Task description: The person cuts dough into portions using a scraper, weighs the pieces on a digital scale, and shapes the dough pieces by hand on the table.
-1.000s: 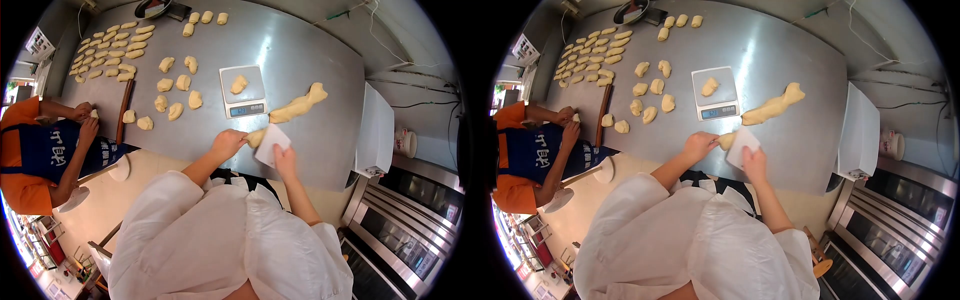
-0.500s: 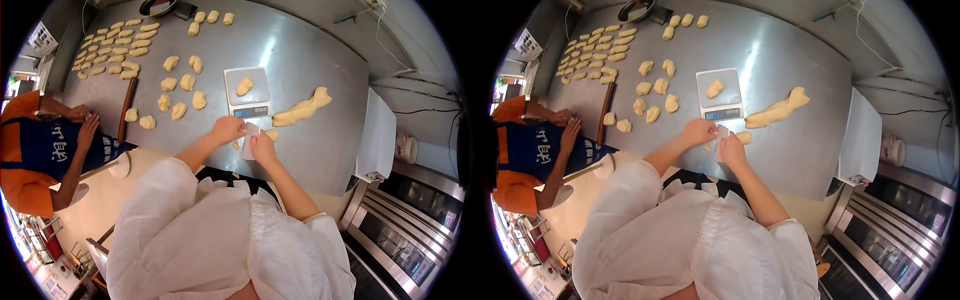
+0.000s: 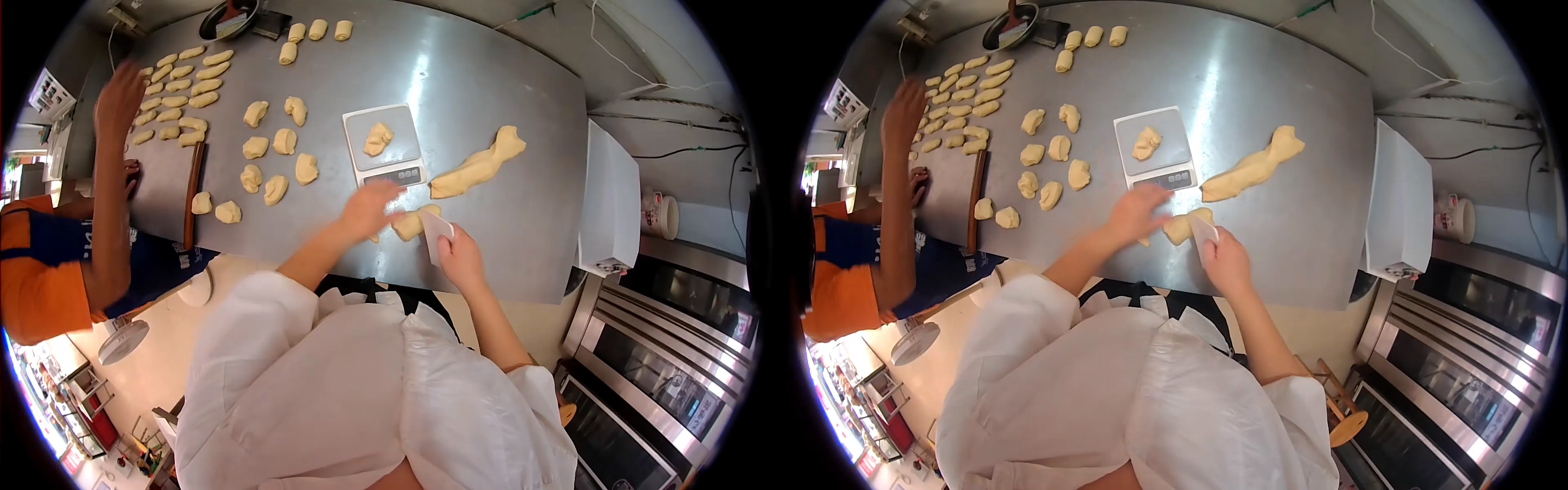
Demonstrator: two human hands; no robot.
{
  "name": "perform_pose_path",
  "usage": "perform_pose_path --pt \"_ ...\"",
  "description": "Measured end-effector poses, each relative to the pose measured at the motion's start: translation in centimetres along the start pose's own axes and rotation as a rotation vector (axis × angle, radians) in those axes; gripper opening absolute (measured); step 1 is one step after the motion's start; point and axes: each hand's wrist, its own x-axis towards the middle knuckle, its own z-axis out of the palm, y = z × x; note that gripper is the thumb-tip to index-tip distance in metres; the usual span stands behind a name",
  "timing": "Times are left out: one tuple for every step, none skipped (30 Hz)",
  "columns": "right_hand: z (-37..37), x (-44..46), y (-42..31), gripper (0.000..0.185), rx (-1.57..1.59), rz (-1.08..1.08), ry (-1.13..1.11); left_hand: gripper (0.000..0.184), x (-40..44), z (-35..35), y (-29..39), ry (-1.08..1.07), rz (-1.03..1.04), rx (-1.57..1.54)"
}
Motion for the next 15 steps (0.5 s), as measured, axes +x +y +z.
perform_pose_path --pt "0.1 0.6 -1.0 0.026 0.0 -0.005 -0.004 0.055 -1.2 0.5 1.1 -0.056 -0.04 -0.087" --pt "0.4 1.1 -2.0 0.024 -0.075 -0.017 -0.03 0.056 -2.0 1.0 2.1 -0.112 -0.08 -0.176" --pt "0.6 1.5 -2.6 0.023 -0.15 -0.026 -0.054 0.056 -2.4 1.5 2.5 -0.112 -0.084 -0.175" --pt "1.1 2.1 -2.6 0.023 -0.149 -0.024 -0.054 0.054 -2.5 2.0 2.8 -0.082 -0.118 -0.154" --pt "1.6 2.5 -2.4 0.021 -0.195 -0.021 -0.08 0.053 -2.8 2.4 3.0 -0.053 -0.153 -0.136" --pt "2.0 2.8 -2.3 0.019 -0.243 -0.019 -0.111 0.053 -2.7 2.3 3.3 -0.055 -0.159 -0.142" --pt "2.2 3.2 -2.2 0.019 -0.246 -0.021 -0.12 0.052 -2.5 2.0 3.3 -0.09 -0.181 -0.131" --pt "2.4 3.6 -2.2 0.018 -0.287 -0.032 -0.144 0.05 -2.4 1.6 3.3 -0.127 -0.205 -0.117" --pt "2.7 3.9 -2.3 0.018 -0.326 -0.044 -0.169 0.05 -2.5 1.2 3.4 -0.127 -0.216 -0.117" --pt "3.0 4.2 -2.6 0.018 -0.325 -0.05 -0.18 0.048 -2.5 0.7 3.6 -0.137 -0.24 -0.098" --pt "3.3 4.6 -2.9 0.018 -0.348 -0.061 -0.2 0.045 -2.5 0.3 3.6 -0.148 -0.263 -0.078" --pt "3.6 4.9 -3.2 0.018 -0.371 -0.073 -0.216 0.045 -2.7 0.3 3.5 -0.146 -0.27 -0.072" --pt "4.3 4.9 -3.2 0.018 -0.367 -0.079 -0.218 0.045 -2.9 0.2 3.5 -0.157 -0.306 -0.042" --pt "5.4 5.0 -3.1 0.018 -0.389 -0.117 -0.187 0.044 -2.9 0.1 3.5 -0.164 -0.338 -0.01" --pt "5.8 5.2 -3.3 0.018 -0.413 -0.155 -0.152 0.044 -2.9 -0.1 3.5 -0.156 -0.334 -0.003"
